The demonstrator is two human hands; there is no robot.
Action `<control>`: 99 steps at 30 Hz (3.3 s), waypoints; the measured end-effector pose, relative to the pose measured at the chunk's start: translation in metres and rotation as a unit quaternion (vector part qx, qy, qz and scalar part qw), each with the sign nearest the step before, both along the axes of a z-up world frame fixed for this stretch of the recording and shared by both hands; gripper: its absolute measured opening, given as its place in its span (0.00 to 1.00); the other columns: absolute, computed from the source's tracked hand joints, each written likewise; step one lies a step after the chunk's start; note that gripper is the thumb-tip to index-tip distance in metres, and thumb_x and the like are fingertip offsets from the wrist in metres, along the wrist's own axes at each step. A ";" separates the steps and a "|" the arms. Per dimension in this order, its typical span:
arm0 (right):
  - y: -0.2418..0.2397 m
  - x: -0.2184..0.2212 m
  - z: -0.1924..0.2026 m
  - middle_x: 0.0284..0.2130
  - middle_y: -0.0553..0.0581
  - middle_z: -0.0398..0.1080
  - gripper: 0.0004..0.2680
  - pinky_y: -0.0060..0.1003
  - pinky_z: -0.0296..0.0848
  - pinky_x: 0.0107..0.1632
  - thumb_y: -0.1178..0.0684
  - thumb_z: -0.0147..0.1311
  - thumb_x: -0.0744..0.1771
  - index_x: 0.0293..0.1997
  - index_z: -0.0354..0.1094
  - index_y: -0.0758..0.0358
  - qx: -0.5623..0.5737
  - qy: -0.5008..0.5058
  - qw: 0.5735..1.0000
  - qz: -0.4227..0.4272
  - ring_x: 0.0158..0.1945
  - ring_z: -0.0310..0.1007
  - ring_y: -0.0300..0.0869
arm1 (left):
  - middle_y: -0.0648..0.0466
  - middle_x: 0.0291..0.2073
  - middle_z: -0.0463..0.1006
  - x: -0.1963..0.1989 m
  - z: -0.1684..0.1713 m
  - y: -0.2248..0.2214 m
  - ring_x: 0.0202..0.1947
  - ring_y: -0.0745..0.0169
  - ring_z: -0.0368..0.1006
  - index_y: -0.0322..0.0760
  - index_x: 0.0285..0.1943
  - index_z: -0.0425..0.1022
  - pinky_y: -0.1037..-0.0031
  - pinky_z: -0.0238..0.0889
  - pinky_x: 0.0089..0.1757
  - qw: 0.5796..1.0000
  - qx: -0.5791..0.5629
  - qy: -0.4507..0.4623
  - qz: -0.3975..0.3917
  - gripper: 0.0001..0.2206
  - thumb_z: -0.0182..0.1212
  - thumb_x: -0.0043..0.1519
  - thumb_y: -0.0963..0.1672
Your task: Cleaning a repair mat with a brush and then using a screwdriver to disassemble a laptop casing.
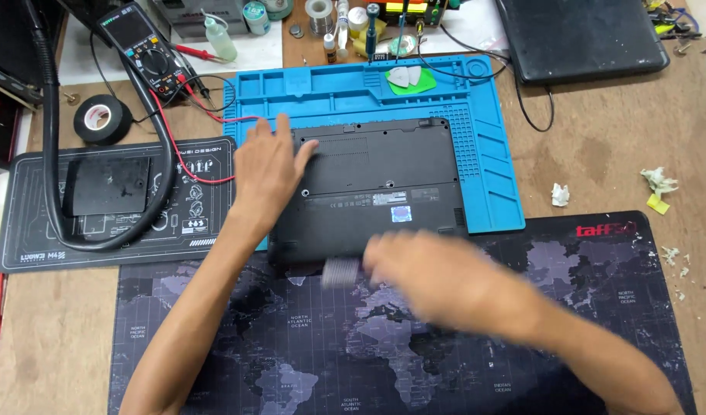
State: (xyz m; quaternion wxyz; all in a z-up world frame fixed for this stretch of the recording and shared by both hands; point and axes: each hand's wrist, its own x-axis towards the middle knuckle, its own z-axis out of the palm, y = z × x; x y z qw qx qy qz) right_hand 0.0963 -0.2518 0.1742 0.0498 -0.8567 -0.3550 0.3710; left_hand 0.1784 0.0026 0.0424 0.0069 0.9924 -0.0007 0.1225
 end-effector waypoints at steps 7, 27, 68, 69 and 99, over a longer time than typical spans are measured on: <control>-0.078 0.139 -0.051 0.29 0.63 0.76 0.04 0.48 0.75 0.36 0.56 0.53 0.70 0.45 0.72 0.64 0.075 -0.258 0.930 -0.251 0.31 0.79 0.56 | 0.41 0.44 0.70 0.027 -0.025 -0.024 0.46 0.41 0.70 0.33 0.59 0.68 0.56 0.59 0.51 0.983 -0.076 0.030 -0.164 0.25 0.52 0.70 0.57; -0.049 0.148 -0.079 0.48 0.68 0.65 0.17 0.47 0.77 0.46 0.47 0.60 0.68 0.64 0.68 0.53 0.218 -0.161 0.908 -0.321 0.40 0.77 0.57 | 0.38 0.53 0.73 0.054 -0.020 -0.005 0.50 0.41 0.72 0.31 0.64 0.71 0.55 0.67 0.47 0.964 -0.079 0.106 -0.230 0.28 0.52 0.69 0.57; 0.004 0.286 -0.127 0.38 0.58 0.77 0.08 0.39 0.79 0.41 0.62 0.61 0.66 0.48 0.72 0.61 0.387 -0.205 0.845 -0.307 0.42 0.81 0.47 | 0.51 0.32 0.78 0.159 0.002 -0.028 0.33 0.50 0.75 0.41 0.42 0.70 0.61 0.65 0.37 0.881 -0.427 0.076 -0.192 0.08 0.64 0.65 0.46; 0.005 0.290 -0.131 0.35 0.58 0.79 0.07 0.39 0.79 0.41 0.61 0.65 0.64 0.44 0.75 0.59 0.390 -0.215 0.843 -0.301 0.41 0.81 0.48 | 0.45 0.29 0.80 0.162 0.003 -0.025 0.34 0.44 0.80 0.40 0.45 0.73 0.58 0.71 0.37 0.881 -0.429 0.091 -0.179 0.08 0.65 0.64 0.45; 0.034 0.220 -0.007 0.29 0.50 0.77 0.05 0.44 0.66 0.37 0.49 0.58 0.68 0.40 0.73 0.56 0.163 -0.134 0.958 -0.194 0.34 0.74 0.44 | 0.46 0.50 0.76 0.121 0.125 -0.006 0.50 0.62 0.74 0.38 0.68 0.62 0.73 0.73 0.48 0.762 -0.518 0.124 -0.369 0.22 0.57 0.69 0.50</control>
